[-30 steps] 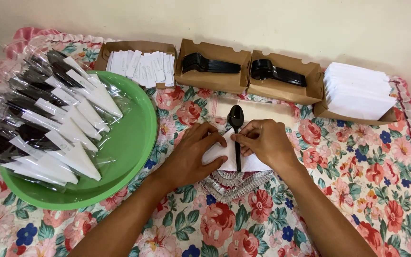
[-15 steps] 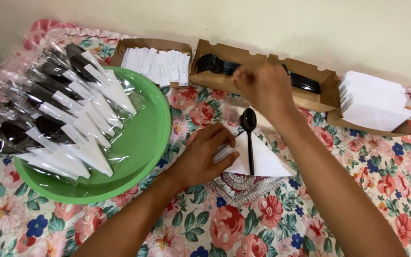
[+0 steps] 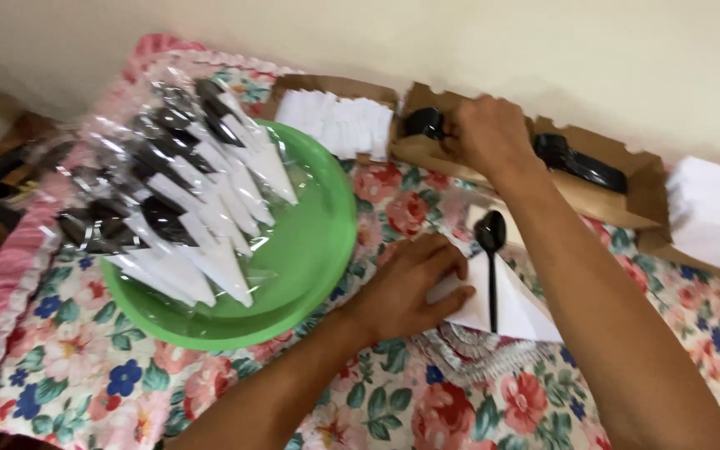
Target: Folding napkins and packing plastic forks and spoons into plastic sleeves to create individual cutlery packets.
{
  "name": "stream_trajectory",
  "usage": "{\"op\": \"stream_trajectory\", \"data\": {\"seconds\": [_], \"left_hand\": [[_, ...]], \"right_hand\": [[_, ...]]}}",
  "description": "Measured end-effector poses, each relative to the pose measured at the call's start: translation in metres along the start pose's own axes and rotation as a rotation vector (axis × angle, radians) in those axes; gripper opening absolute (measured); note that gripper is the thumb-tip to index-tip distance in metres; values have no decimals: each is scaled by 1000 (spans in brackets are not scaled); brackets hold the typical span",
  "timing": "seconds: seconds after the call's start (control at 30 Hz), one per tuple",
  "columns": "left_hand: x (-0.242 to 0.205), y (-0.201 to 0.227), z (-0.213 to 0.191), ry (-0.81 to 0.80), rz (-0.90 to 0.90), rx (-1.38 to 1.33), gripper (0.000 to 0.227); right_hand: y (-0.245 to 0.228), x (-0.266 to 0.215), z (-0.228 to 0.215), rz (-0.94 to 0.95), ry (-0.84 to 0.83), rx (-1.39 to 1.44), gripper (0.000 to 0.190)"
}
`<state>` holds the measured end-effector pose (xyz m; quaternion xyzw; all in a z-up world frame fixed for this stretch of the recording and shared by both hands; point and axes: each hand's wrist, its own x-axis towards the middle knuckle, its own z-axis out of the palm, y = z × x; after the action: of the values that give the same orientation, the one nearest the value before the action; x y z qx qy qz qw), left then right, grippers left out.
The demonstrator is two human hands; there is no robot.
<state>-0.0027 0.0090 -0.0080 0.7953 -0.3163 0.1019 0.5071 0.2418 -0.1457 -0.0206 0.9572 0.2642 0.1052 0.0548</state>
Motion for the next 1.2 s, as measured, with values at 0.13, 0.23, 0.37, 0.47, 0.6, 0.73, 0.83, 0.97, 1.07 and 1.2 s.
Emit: {"op": "stream_trajectory", "data": {"seconds": [0.13, 0.23, 0.37, 0.47, 0.6, 0.73, 0.83, 0.97, 1.07, 1.2], "left_hand": [[-2, 0, 2, 37, -31, -2, 14], [-1, -1, 2, 35, -14, -20, 14], [-1, -2, 3, 30, -1, -17, 14], [0, -3, 4, 26, 12, -16, 14], [2, -5, 6, 21, 14, -47, 13], [5, -5, 5, -34, 17, -14, 15], [8, -3, 7, -45, 6, 10, 13], [11, 4, 6, -57, -58, 34, 16], [10, 4, 9, -59, -68, 42, 16], [9, 4, 9, -66, -88, 61, 14]], "right_hand": [[-12, -9, -24, 3, -66, 8, 27], [-10, -18, -36, 13, -47, 73, 21], [-15, -30, -62, -25, 49, 63, 19], [-19, -47, -93, -38, 146, 139, 21], [-12, -72, -110, 49, 299, 417, 18], [-2, -111, -103, 224, 293, 518, 21], [-9, -152, -120, 416, 81, 655, 15], [-18, -192, -127, 602, -274, 823, 26], [-16, -201, -102, 599, -319, 927, 32], [-24, -199, -86, 595, -329, 976, 36]]}}
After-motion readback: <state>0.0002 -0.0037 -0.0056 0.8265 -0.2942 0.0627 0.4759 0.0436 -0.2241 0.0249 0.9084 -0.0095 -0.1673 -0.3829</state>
